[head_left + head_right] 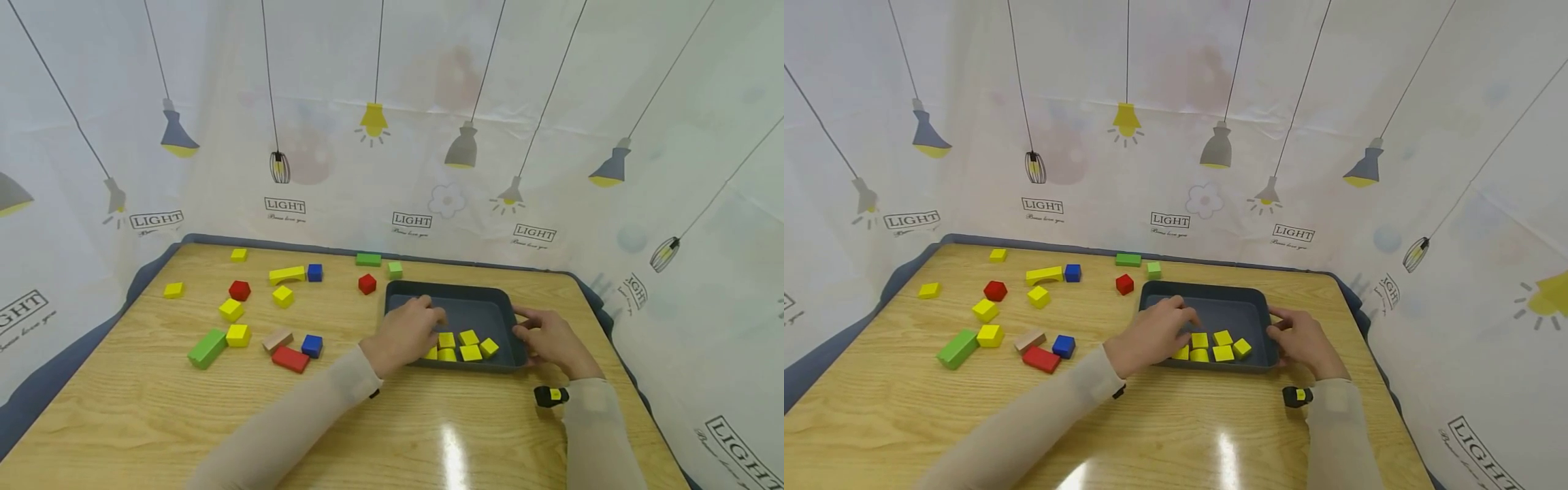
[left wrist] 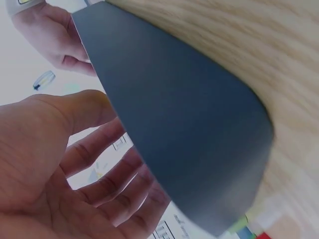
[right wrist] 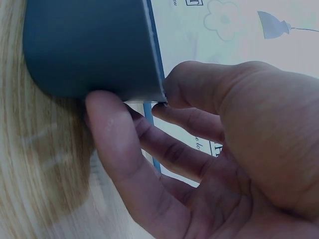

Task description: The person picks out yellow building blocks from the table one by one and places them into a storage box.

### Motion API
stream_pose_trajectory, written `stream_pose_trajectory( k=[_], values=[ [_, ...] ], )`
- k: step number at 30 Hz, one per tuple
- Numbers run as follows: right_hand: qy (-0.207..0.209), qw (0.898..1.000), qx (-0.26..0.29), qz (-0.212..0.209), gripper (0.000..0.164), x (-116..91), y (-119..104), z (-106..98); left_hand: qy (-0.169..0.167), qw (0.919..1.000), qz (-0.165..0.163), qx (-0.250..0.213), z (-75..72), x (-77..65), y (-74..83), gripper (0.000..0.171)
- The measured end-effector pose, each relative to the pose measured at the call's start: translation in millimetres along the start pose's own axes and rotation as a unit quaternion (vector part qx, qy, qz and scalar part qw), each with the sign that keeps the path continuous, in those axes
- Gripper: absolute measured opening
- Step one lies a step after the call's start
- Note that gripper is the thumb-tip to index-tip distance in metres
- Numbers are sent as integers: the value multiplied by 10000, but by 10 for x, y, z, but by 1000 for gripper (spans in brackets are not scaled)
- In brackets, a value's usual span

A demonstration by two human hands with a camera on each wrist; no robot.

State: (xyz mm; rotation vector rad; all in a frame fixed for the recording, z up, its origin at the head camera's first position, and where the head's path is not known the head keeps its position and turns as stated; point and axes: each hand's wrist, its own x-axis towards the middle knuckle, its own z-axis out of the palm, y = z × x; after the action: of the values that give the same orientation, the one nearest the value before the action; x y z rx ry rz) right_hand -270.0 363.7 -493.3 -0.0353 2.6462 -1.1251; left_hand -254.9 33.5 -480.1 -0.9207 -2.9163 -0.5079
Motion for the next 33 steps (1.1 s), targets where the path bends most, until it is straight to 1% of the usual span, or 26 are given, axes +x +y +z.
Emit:
stream_pose_trajectory(
  k=[5,12,15,19,23,28,33],
  values=[
    [16,10000,-33,56,65,13,-4,3,198,9998,-79,-9,-63,-91,-194,28],
    [20,10000,-33,38,65,17,-16,6,308,9974,-572,-308,-172,-248,-469,31],
    [24,10000,-25,19,65,6,-16,6,427,9961,-701,-318,-221,-300,-565,31],
    [22,10000,-1,-5,64,-7,-7,18,634,9939,-870,-256,-296,-412,-691,31],
    [43,10000,-14,-17,64,-9,5,30,763,9905,-1127,-195,-371,-587,-832,32],
    [68,10000,-6,-25,65,-10,-5,27,872,9877,-1294,-111,-509,-845,-1015,34],
    [67,10000,-30,-9,65,-14,-12,19,827,9828,-1646,-107,-652,-1118,-1180,34]
  ],
)
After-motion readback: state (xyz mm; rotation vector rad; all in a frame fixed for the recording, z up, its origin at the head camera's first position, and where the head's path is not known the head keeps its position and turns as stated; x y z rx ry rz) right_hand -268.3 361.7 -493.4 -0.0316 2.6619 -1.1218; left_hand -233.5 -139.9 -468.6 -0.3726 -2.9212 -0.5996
